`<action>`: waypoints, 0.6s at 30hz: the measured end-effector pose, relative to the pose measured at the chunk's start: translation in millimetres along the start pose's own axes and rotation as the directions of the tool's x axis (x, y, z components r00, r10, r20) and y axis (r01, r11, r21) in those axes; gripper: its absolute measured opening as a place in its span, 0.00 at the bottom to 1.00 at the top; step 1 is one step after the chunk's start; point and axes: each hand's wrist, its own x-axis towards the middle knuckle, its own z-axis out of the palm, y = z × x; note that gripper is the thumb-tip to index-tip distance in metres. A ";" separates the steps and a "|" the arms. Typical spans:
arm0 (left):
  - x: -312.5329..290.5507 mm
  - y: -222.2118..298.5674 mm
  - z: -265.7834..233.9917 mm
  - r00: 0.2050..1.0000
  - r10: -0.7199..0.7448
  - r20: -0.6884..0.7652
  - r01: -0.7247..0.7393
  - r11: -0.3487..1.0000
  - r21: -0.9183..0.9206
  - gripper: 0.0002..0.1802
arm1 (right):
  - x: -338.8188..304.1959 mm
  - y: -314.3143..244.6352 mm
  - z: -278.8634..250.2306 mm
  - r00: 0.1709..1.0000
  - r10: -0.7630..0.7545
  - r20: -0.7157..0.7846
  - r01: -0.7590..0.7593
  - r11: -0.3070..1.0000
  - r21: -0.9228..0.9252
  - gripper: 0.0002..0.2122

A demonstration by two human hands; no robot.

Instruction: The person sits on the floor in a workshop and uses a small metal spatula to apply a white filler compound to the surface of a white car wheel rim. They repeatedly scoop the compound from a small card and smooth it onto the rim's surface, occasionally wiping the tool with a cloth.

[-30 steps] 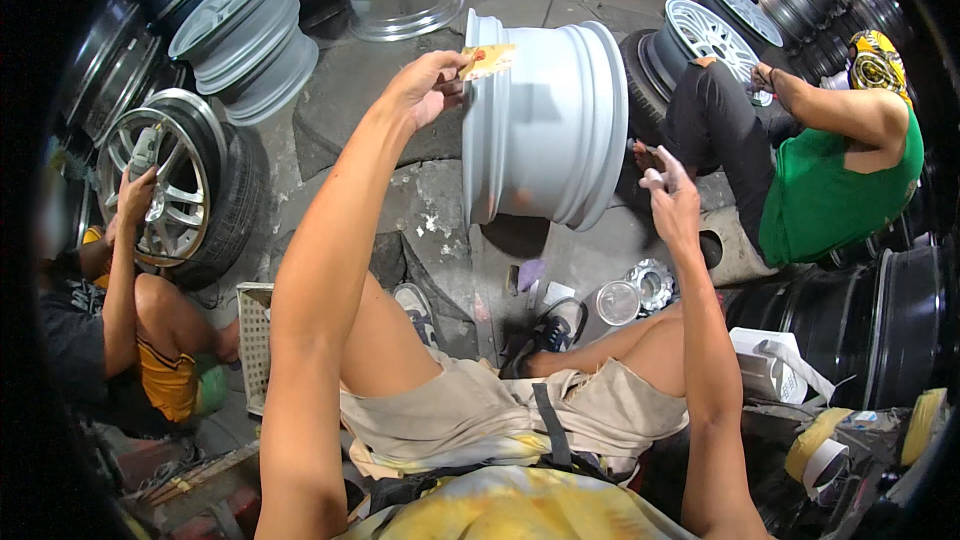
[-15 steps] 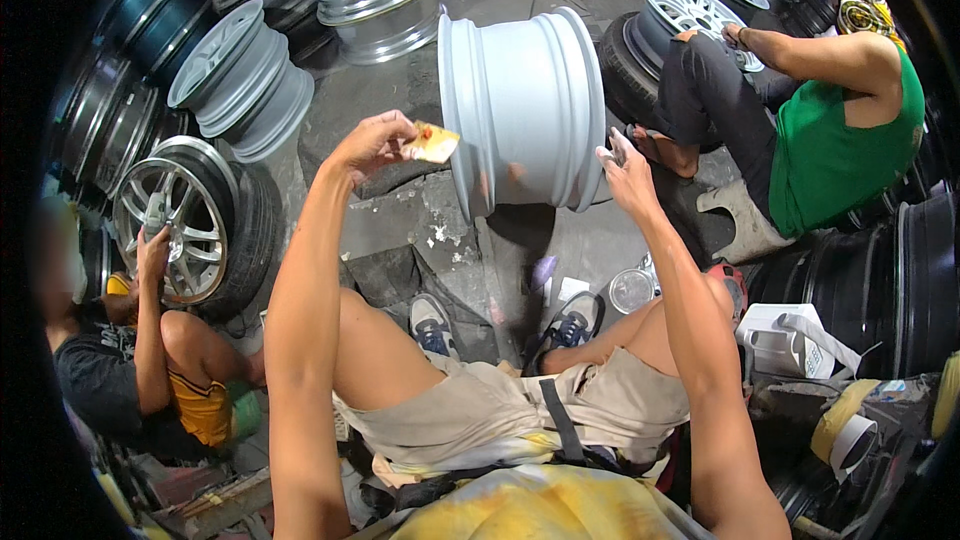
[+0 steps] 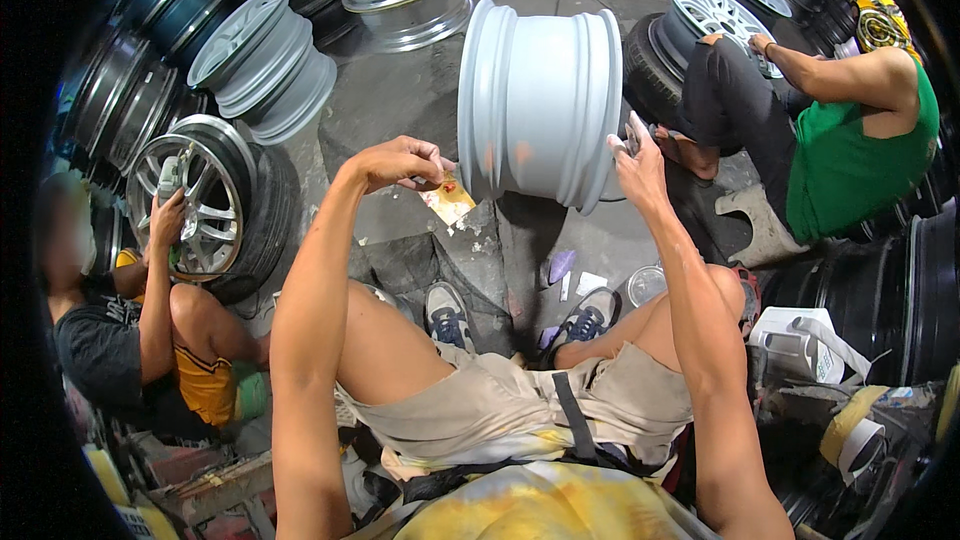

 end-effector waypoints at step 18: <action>18.8 -7.9 3.1 0.997 -0.056 -0.062 0.071 0.960 0.270 0.03 | 17.1 8.9 -2.0 0.987 0.104 0.122 -0.124 0.978 0.166 0.34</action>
